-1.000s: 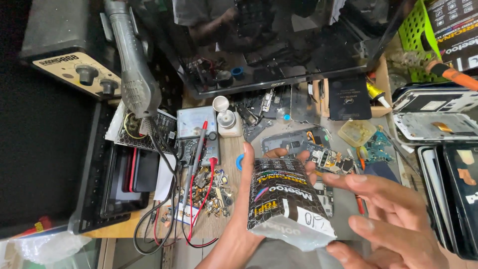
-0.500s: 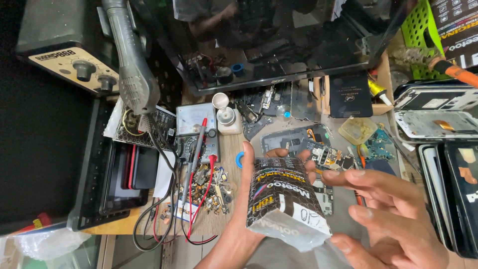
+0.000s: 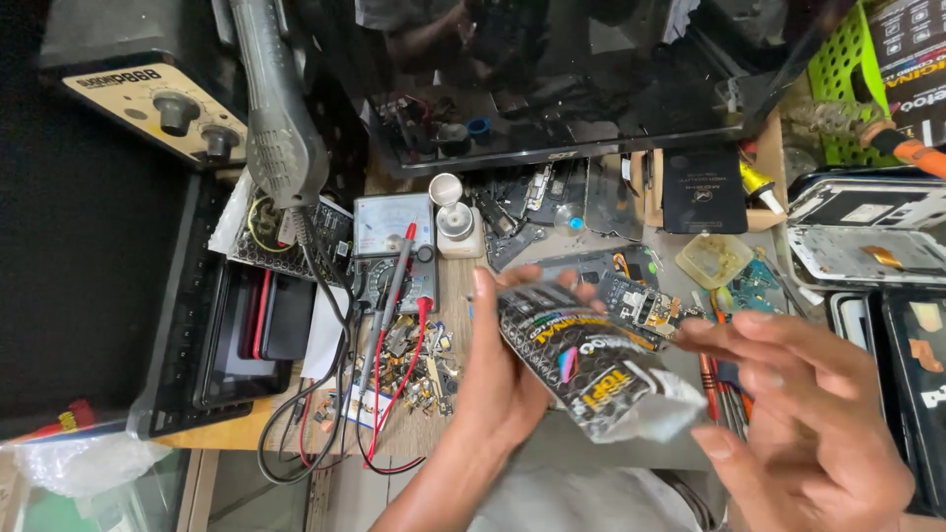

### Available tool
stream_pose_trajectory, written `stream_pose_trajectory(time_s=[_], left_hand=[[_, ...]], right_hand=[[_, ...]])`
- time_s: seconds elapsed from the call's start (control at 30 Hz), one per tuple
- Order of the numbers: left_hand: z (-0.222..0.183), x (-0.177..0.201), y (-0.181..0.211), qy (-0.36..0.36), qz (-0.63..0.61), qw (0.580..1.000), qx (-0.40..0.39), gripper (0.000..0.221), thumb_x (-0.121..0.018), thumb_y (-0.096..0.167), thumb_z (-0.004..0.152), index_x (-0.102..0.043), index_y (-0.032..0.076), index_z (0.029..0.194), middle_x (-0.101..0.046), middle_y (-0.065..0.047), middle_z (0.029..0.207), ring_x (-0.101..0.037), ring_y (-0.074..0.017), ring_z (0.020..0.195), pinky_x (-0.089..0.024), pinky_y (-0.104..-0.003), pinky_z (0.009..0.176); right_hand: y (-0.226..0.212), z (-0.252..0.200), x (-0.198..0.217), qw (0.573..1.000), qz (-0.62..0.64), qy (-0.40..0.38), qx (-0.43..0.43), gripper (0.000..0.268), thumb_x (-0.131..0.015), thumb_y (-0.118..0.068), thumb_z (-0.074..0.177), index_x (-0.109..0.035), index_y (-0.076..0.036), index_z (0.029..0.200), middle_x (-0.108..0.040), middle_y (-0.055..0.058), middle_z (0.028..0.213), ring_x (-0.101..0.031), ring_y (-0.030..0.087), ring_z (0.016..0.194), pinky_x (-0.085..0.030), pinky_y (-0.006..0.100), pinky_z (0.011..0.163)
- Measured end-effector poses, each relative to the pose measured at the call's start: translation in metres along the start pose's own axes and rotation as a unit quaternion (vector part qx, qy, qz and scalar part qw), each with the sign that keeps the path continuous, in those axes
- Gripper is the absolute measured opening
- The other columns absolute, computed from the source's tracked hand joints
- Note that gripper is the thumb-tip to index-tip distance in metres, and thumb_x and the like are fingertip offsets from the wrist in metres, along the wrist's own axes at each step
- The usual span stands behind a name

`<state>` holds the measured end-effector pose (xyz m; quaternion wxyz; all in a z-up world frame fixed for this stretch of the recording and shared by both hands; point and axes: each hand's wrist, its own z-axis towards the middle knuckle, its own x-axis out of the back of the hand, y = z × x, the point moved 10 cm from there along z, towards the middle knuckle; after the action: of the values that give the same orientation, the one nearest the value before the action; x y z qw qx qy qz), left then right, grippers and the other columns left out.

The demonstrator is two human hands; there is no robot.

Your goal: Disassembling a smartphone to remove internal components like the battery and motherboard.

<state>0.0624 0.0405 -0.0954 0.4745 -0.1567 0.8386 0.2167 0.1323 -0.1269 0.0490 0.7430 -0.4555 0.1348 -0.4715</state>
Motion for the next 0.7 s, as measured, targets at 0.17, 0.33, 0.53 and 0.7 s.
stream_pose_trajectory(time_s=[0.17, 0.33, 0.53, 0.7], left_hand=[[-0.015, -0.046, 0.079, -0.068, 0.333, 0.883, -0.323, 0.057, -0.079, 0.023, 0.087, -0.046, 0.015, 0.133, -0.058, -0.020, 0.134, -0.067, -0.0291, 0.114, -0.053, -0.042, 0.104], [-0.031, -0.098, 0.064, -0.149, 0.553, 0.699, -0.429, 0.080, -0.087, 0.024, 0.083, -0.042, 0.010, 0.147, -0.052, -0.011, 0.138, -0.056, -0.0194, 0.130, -0.055, -0.038, 0.118], [-0.037, -0.131, 0.029, -0.221, 0.658, 0.581, -0.425, 0.089, -0.089, 0.042, 0.080, -0.042, 0.013, 0.151, -0.060, -0.008, 0.140, -0.062, -0.0235, 0.132, -0.051, -0.039, 0.119], [-0.020, -0.132, 0.016, -0.277, 0.659, 0.605, -0.349, 0.102, -0.089, 0.009, 0.084, -0.025, 0.013, 0.163, -0.035, -0.007, 0.172, -0.044, -0.0294, 0.161, -0.038, -0.040, 0.133]], right_hand=[[0.032, 0.019, -0.004, 0.999, -0.032, -0.040, 0.000, 0.042, -0.065, 0.008, 0.091, -0.052, 0.010, 0.131, -0.048, 0.031, 0.141, -0.071, 0.043, 0.122, -0.067, 0.046, 0.107], [0.050, 0.031, -0.018, 0.992, -0.071, -0.090, -0.043, 0.035, -0.064, 0.006, 0.095, -0.057, 0.012, 0.128, -0.053, 0.027, 0.137, -0.071, 0.035, 0.117, -0.063, 0.038, 0.103], [0.033, 0.041, -0.006, 0.994, -0.006, -0.109, -0.025, 0.105, -0.055, 0.017, 0.107, 0.006, -0.044, 0.169, -0.052, 0.040, 0.157, -0.074, 0.050, 0.131, -0.063, 0.055, 0.118], [0.006, 0.067, -0.036, 0.941, -0.207, -0.233, 0.134, 0.062, -0.046, 0.021, 0.092, -0.059, -0.009, 0.145, -0.038, 0.033, 0.165, -0.054, 0.042, 0.148, -0.049, 0.034, 0.073]])
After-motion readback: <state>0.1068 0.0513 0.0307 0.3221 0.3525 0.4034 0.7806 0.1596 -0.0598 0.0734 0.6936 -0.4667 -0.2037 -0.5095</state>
